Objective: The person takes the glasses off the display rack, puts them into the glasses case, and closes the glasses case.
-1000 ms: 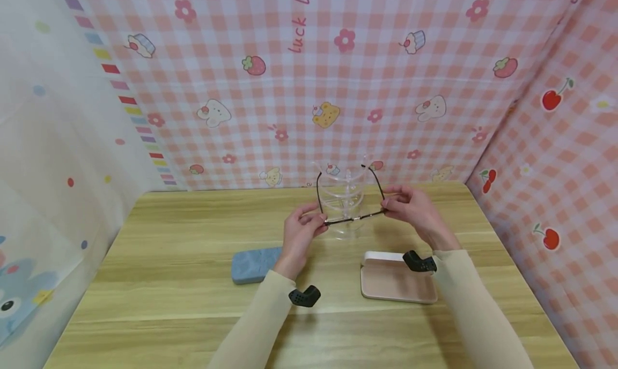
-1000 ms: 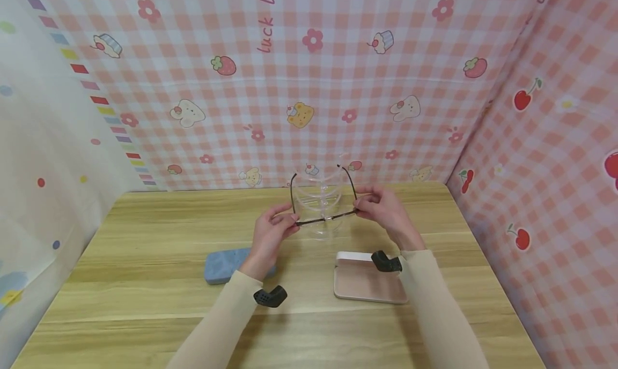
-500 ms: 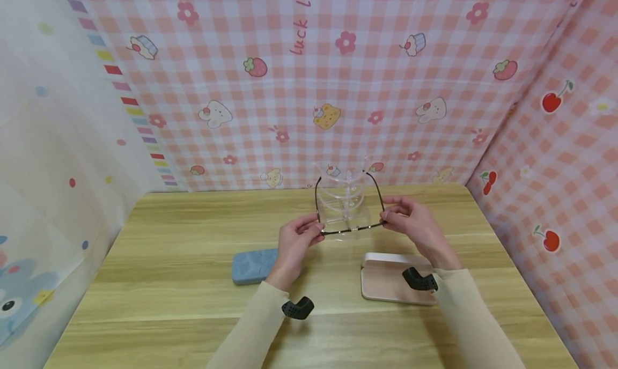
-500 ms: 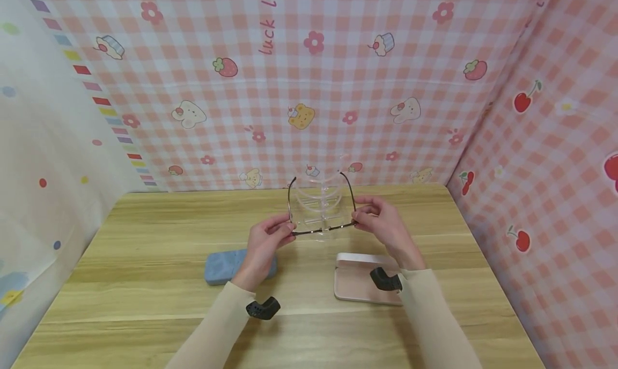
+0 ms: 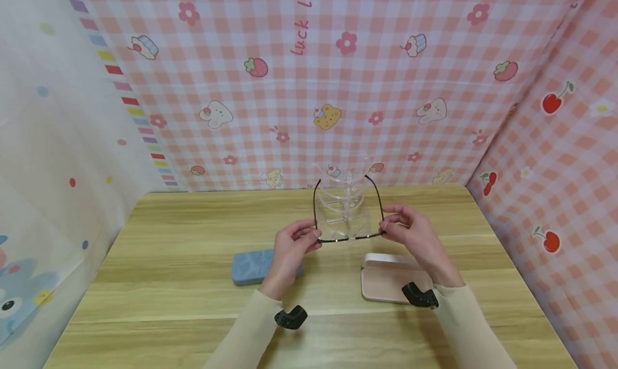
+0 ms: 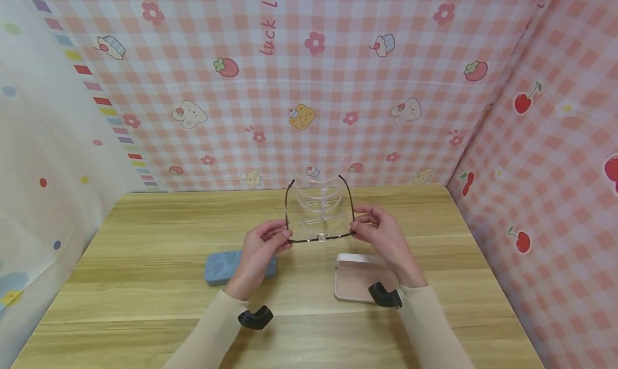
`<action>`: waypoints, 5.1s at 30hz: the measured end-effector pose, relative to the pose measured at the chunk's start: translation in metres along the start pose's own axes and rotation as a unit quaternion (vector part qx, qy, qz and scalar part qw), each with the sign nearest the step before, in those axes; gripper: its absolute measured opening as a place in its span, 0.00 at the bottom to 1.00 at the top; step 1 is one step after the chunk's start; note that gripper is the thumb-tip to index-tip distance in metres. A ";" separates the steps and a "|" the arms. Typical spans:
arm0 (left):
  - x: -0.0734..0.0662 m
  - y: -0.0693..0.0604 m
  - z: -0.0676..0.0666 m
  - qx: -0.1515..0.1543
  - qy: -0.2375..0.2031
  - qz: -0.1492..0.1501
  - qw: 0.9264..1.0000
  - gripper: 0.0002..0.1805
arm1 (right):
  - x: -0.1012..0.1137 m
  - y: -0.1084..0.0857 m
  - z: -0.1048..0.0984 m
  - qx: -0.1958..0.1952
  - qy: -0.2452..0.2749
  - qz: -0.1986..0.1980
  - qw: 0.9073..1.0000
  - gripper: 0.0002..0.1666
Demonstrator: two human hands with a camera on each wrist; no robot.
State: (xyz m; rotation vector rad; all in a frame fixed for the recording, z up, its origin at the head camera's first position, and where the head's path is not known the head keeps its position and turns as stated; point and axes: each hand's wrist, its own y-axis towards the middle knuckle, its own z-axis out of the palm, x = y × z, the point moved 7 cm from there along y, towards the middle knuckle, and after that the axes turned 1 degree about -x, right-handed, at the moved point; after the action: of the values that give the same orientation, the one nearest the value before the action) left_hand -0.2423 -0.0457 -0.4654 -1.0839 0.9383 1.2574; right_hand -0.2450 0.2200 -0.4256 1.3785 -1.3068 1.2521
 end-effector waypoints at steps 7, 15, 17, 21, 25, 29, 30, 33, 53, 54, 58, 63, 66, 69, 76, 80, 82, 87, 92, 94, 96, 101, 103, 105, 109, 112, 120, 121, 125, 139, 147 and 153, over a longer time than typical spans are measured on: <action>0.001 -0.009 -0.007 0.001 0.005 -0.002 1.000 0.15 | -0.004 -0.009 0.008 0.007 0.009 0.000 1.000 0.28; 0.005 -0.017 -0.016 0.003 0.008 0.004 1.000 0.15 | -0.011 -0.018 0.018 0.002 0.010 -0.007 1.000 0.27; 0.005 -0.020 -0.019 0.003 0.006 0.003 1.000 0.15 | -0.012 -0.020 0.021 -0.001 0.008 -0.010 1.000 0.27; 0.002 -0.025 -0.024 0.005 0.009 0.010 1.000 0.15 | -0.013 -0.024 0.028 -0.004 0.008 -0.020 1.000 0.25; -0.001 -0.030 -0.029 0.007 0.021 0.019 1.000 0.15 | -0.011 -0.028 0.034 -0.010 0.008 -0.032 0.999 0.24; -0.005 -0.034 -0.031 0.009 0.036 0.026 0.999 0.15 | -0.012 -0.029 0.038 -0.015 0.017 -0.038 0.999 0.23; -0.006 -0.035 -0.032 0.009 0.041 0.028 0.999 0.16 | -0.012 -0.029 0.039 -0.016 0.021 -0.038 0.999 0.23; -0.009 -0.037 -0.034 0.010 0.053 0.038 0.998 0.15 | -0.013 -0.029 0.042 -0.020 0.031 -0.044 0.998 0.23; -0.020 -0.046 -0.050 -0.003 0.055 0.070 0.996 0.13 | -0.004 -0.031 0.060 -0.046 -0.014 -0.135 0.990 0.15; -0.021 -0.047 -0.051 -0.004 0.056 0.071 0.996 0.13 | -0.003 -0.031 0.061 -0.046 -0.015 -0.138 0.989 0.15; -0.022 -0.047 -0.051 -0.002 0.057 0.076 0.995 0.13 | -0.003 -0.032 0.061 -0.049 -0.028 -0.142 0.988 0.13; -0.024 -0.046 -0.051 -0.003 0.066 0.079 0.995 0.13 | -0.001 -0.035 0.062 -0.062 -0.066 -0.141 0.986 0.11; -0.025 -0.047 -0.051 -0.005 0.080 0.085 0.993 0.14 | 0.002 -0.037 0.063 -0.070 -0.099 -0.150 0.981 0.10; -0.026 -0.047 -0.051 -0.004 0.093 0.094 0.991 0.14 | 0.003 -0.039 0.064 -0.074 -0.124 -0.159 0.977 0.09; -0.028 -0.047 -0.050 -0.009 0.103 0.106 0.989 0.12 | 0.006 -0.039 0.067 -0.071 -0.147 -0.173 0.971 0.11; -0.029 -0.048 -0.051 -0.011 0.101 0.105 0.989 0.13 | 0.007 -0.040 0.068 -0.067 -0.159 -0.185 0.967 0.12; -0.029 -0.048 -0.051 -0.010 0.098 0.104 0.990 0.13 | 0.008 -0.040 0.069 -0.068 -0.166 -0.190 0.965 0.12; -0.029 -0.049 -0.053 -0.013 0.097 0.105 0.990 0.13 | 0.008 -0.040 0.071 -0.060 -0.180 -0.197 0.962 0.13; -0.030 -0.049 -0.055 -0.015 0.100 0.108 0.989 0.13 | 0.009 -0.039 0.074 -0.050 -0.191 -0.196 0.960 0.13; -0.031 -0.048 -0.055 -0.015 0.105 0.108 0.988 0.12 | 0.009 -0.038 0.075 -0.044 -0.196 -0.190 0.961 0.14; -0.031 -0.049 -0.055 -0.016 0.109 0.108 0.988 0.12 | 0.009 -0.038 0.076 -0.039 -0.200 -0.185 0.961 0.14; -0.031 -0.050 -0.056 -0.023 0.122 0.107 0.986 0.12 | 0.009 -0.039 0.078 -0.033 -0.204 -0.186 0.961 0.16; -0.031 -0.050 -0.057 -0.026 0.133 0.111 0.984 0.11 | 0.009 -0.039 0.079 -0.033 -0.203 -0.187 0.960 0.16; -0.033 -0.051 -0.057 -0.029 0.149 0.119 0.981 0.11 | 0.009 -0.039 0.079 -0.035 -0.201 -0.192 0.960 0.16; -0.037 -0.051 -0.058 -0.035 0.192 0.149 0.969 0.09 | 0.011 -0.040 0.080 -0.041 -0.198 -0.198 0.959 0.15; -0.039 -0.052 -0.058 -0.040 0.221 0.171 0.959 0.09 | 0.012 -0.040 0.081 -0.043 -0.194 -0.204 0.959 0.15; -0.042 -0.054 -0.058 -0.042 0.258 0.200 0.944 0.08 | 0.010 -0.040 0.083 -0.048 -0.192 -0.191 0.961 0.13; -0.042 -0.054 -0.058 -0.041 0.260 0.202 0.943 0.08 | 0.010 -0.040 0.084 -0.049 -0.191 -0.190 0.962 0.12; -0.042 -0.055 -0.057 -0.039 0.268 0.212 0.939 0.09 | 0.010 -0.041 0.085 -0.051 -0.187 -0.189 0.963 0.12; -0.037 -0.056 -0.054 -0.033 0.325 0.204 0.923 0.08 | 0.001 -0.041 0.081 -0.071 -0.170 -0.157 0.970 0.09; -0.034 -0.056 -0.049 -0.014 0.337 0.200 0.920 0.07 | -0.005 -0.040 0.077 -0.085 -0.140 -0.135 0.977 0.09; -0.034 -0.056 -0.046 -0.012 0.346 0.199 0.917 0.08 | -0.010 -0.040 0.073 -0.082 -0.143 -0.111 0.980 0.10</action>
State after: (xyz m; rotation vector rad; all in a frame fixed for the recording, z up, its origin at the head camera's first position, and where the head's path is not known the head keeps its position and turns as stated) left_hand -0.1880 -0.0981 -0.4383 -1.4432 1.7541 1.2137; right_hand -0.1963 0.1538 -0.4439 1.5757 -1.3709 0.7997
